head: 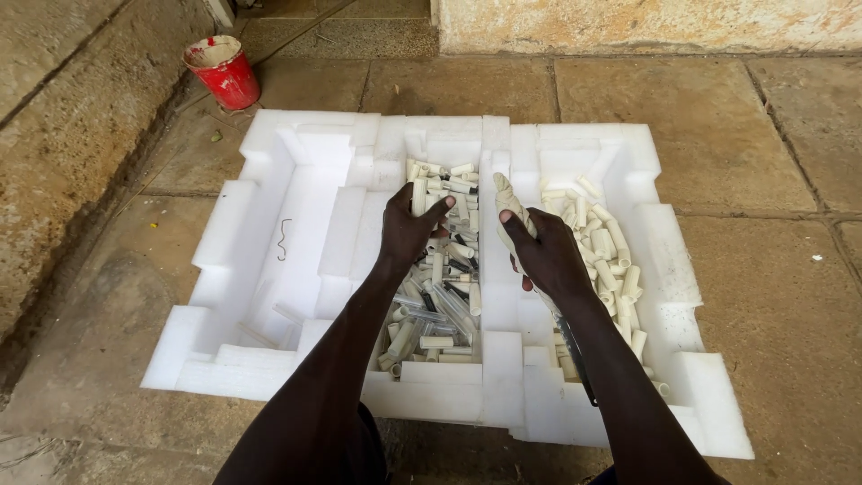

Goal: Using a hand tool to remove burrs and smooth the edges of small white tubes stored in a foam tray.

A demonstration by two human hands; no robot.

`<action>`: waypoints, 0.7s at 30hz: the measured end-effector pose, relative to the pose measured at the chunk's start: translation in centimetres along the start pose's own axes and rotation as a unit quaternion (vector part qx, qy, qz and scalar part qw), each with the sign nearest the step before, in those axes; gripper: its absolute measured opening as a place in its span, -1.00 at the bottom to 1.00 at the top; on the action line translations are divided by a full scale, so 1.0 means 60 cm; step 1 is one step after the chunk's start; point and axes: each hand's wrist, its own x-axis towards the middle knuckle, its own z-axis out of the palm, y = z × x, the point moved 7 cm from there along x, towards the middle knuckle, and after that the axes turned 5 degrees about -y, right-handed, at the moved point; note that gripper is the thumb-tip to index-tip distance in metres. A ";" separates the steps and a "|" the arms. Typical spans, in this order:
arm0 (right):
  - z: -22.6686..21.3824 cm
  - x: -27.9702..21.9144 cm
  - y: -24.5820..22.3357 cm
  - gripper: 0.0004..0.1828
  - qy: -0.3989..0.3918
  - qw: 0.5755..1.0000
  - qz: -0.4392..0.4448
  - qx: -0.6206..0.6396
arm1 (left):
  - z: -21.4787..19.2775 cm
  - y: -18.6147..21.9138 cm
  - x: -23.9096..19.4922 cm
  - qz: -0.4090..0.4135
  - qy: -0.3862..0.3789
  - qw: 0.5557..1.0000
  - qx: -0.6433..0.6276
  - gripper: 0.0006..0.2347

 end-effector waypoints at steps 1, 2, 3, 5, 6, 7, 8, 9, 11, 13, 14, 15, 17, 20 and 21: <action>0.000 -0.001 -0.006 -0.56 0.003 1.000 0.006 0.014 | -0.004 0.053 -0.040 -0.021 -0.007 0.995 -0.097 -0.72; 0.002 0.000 -0.012 -0.58 0.006 1.000 0.012 0.028 | -0.007 0.107 -0.079 -0.041 -0.014 0.980 -0.193 -0.70; 0.004 -0.003 -0.024 -0.58 0.003 1.000 0.009 0.028 | -0.009 0.114 -0.113 -0.040 -0.009 0.980 -0.192 -0.70; 0.009 -0.010 -0.042 -0.60 0.009 0.999 0.016 0.045 | -0.012 0.106 -0.185 -0.105 0.021 0.953 -0.284 -0.60; 0.012 -0.011 -0.045 -0.60 0.004 0.999 0.015 0.044 | -0.012 0.081 -0.187 -0.106 0.027 0.952 -0.284 -0.60; 0.019 -0.012 -0.047 -0.60 -0.008 0.999 0.018 0.044 | -0.009 0.047 -0.191 -0.138 0.039 0.933 -0.330 -0.64; 0.027 -0.011 -0.049 -0.59 -0.021 0.999 0.021 0.043 | -0.008 0.013 -0.195 -0.170 0.052 0.910 -0.374 -0.68; 0.035 -0.019 -0.062 -0.59 -0.024 0.999 0.018 0.042 | -0.014 0.012 -0.180 -0.168 0.056 0.910 -0.375 -0.68; 0.057 -0.036 -0.071 -0.57 -0.062 0.994 0.058 0.073 | -0.014 0.007 -0.147 -0.168 0.057 0.868 -0.464 -0.78; 0.094 -0.033 -0.052 -0.57 -0.094 0.987 0.079 0.105 | -0.026 0.011 -0.117 -0.153 0.055 0.868 -0.469 -0.79; 0.117 -0.034 -0.041 -0.56 -0.125 0.977 0.100 0.138 | -0.033 0.015 -0.103 -0.139 0.053 0.868 -0.474 -0.80; 0.121 -0.043 -0.055 -0.56 -0.128 0.977 0.100 0.137 | -0.036 0.012 -0.097 -0.139 0.056 0.867 -0.474 -0.80; 0.135 -0.059 -0.079 -0.55 -0.157 0.963 0.136 0.173 | -0.043 0.009 -0.076 -0.144 0.067 0.866 -0.474 -0.81; 0.150 -0.049 -0.076 -0.55 -0.167 0.946 0.157 0.229 | -0.025 0.014 -0.065 -0.122 0.029 0.866 -0.484 -0.78; 0.153 -0.040 -0.063 -0.55 -0.165 0.946 0.161 0.229 | -0.015 0.016 -0.065 -0.125 0.027 0.865 -0.485 -0.78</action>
